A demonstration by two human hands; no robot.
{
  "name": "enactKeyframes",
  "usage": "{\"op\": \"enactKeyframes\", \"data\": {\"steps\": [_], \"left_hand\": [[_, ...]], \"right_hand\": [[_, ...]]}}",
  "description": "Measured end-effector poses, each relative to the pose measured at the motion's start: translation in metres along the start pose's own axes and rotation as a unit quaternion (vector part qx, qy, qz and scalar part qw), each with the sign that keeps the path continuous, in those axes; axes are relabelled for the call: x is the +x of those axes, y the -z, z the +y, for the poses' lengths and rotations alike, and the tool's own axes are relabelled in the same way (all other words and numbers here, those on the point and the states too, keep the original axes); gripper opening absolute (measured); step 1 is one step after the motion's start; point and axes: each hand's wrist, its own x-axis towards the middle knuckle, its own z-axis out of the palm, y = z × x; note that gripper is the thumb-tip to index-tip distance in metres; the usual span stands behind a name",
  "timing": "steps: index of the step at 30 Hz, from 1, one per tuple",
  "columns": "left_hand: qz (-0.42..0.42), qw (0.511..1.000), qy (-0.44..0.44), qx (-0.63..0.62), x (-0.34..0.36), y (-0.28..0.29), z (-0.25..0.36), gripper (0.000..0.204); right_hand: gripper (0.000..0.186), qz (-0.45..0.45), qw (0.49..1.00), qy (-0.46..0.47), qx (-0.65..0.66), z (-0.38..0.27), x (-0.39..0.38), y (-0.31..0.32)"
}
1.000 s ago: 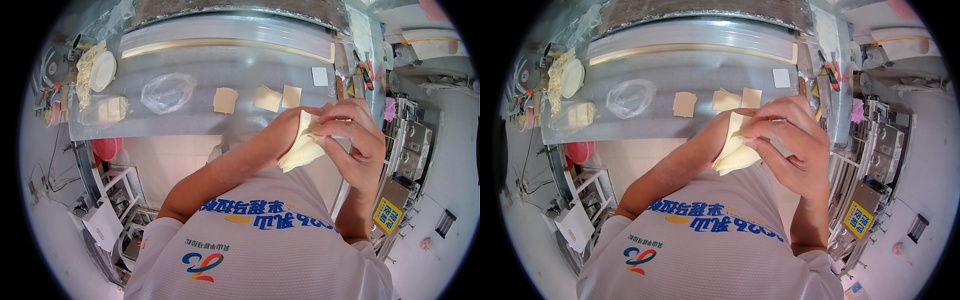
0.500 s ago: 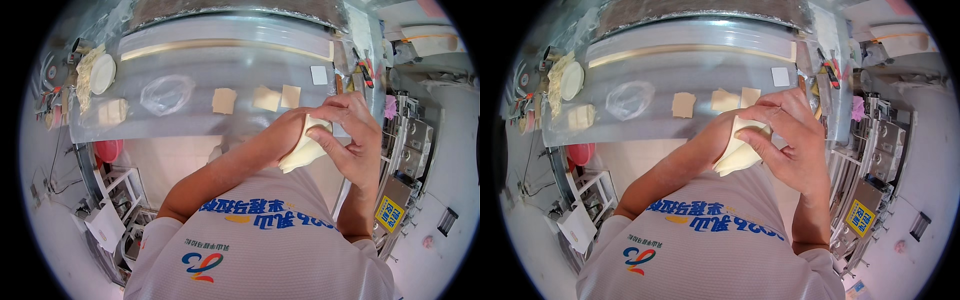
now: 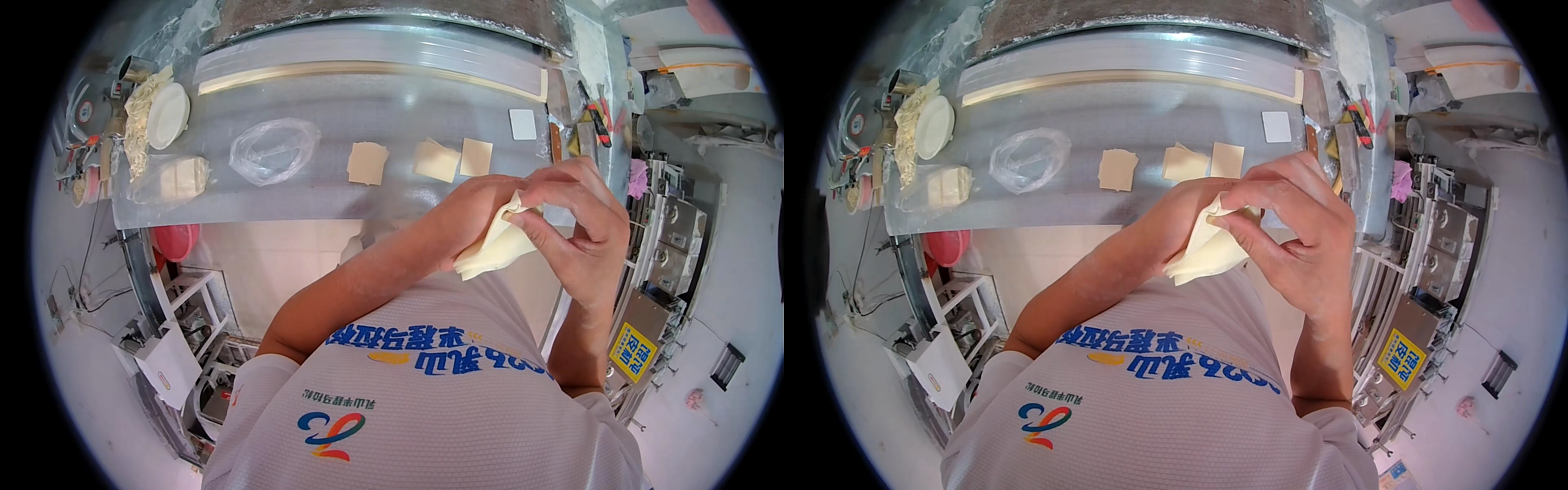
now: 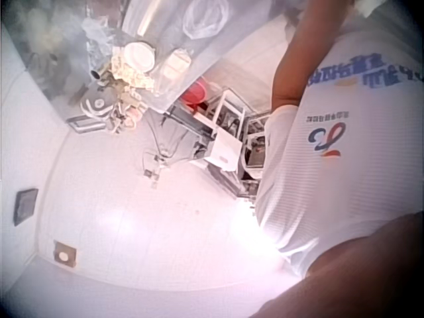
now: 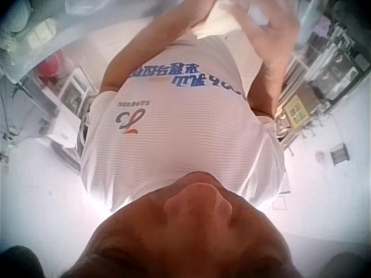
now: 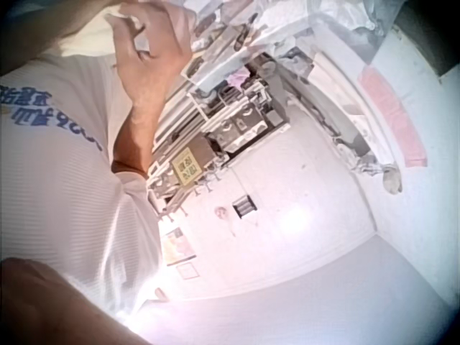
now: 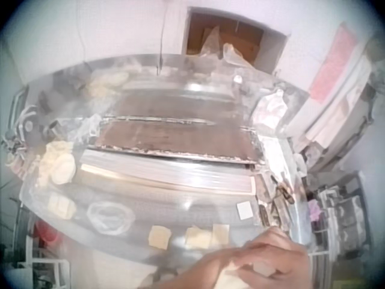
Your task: The person separates and stacks square sheets of dough on a stainless steel table. They handle the sheets one by one, occasionally using a plastic bag to separate them, and arrange them into neat piles. The person also uses a knife to cut a block of dough into smaller pieces.
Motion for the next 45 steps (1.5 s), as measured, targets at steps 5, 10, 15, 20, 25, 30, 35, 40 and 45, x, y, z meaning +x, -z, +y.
{"op": "enactKeyframes", "data": {"steps": [5,10,15,20,25,30,35,40,45], "left_hand": [[-0.018,1.000,-0.006,0.010,0.000,0.001,0.000,0.027],[-0.004,1.000,-0.006,0.007,0.001,0.001,-0.002,0.025],[0.000,0.999,0.016,-0.029,0.003,0.001,-0.003,0.023],[-0.009,0.997,0.030,-0.070,0.005,0.000,0.000,0.025],[-0.016,0.999,0.036,0.021,-0.004,0.002,0.007,0.027],[-0.045,0.998,0.036,-0.025,-0.002,0.006,0.004,0.024],[-0.026,0.999,0.032,-0.011,-0.001,0.006,0.001,0.027],[-0.075,0.997,-0.008,-0.019,-0.001,0.008,0.001,0.026],[-0.104,0.991,-0.053,0.060,-0.006,0.007,0.005,0.029]], "right_hand": [[0.025,0.012,0.999,0.014,0.028,0.004,-0.001,-0.001],[0.028,-0.060,0.997,0.045,0.028,0.002,0.003,0.004],[0.029,-0.092,0.994,0.050,0.014,0.002,0.004,0.004],[0.028,-0.108,0.988,0.046,0.095,0.005,0.003,0.005],[0.033,-0.133,0.983,0.058,0.113,0.006,0.004,0.002],[0.033,-0.169,0.977,0.078,0.106,0.012,0.006,0.008],[0.033,-0.207,0.973,0.044,0.096,0.011,0.007,0.015],[0.036,-0.217,0.969,0.074,0.089,0.008,0.011,0.012],[0.038,-0.253,0.959,0.094,0.085,0.004,0.013,0.013]]}}
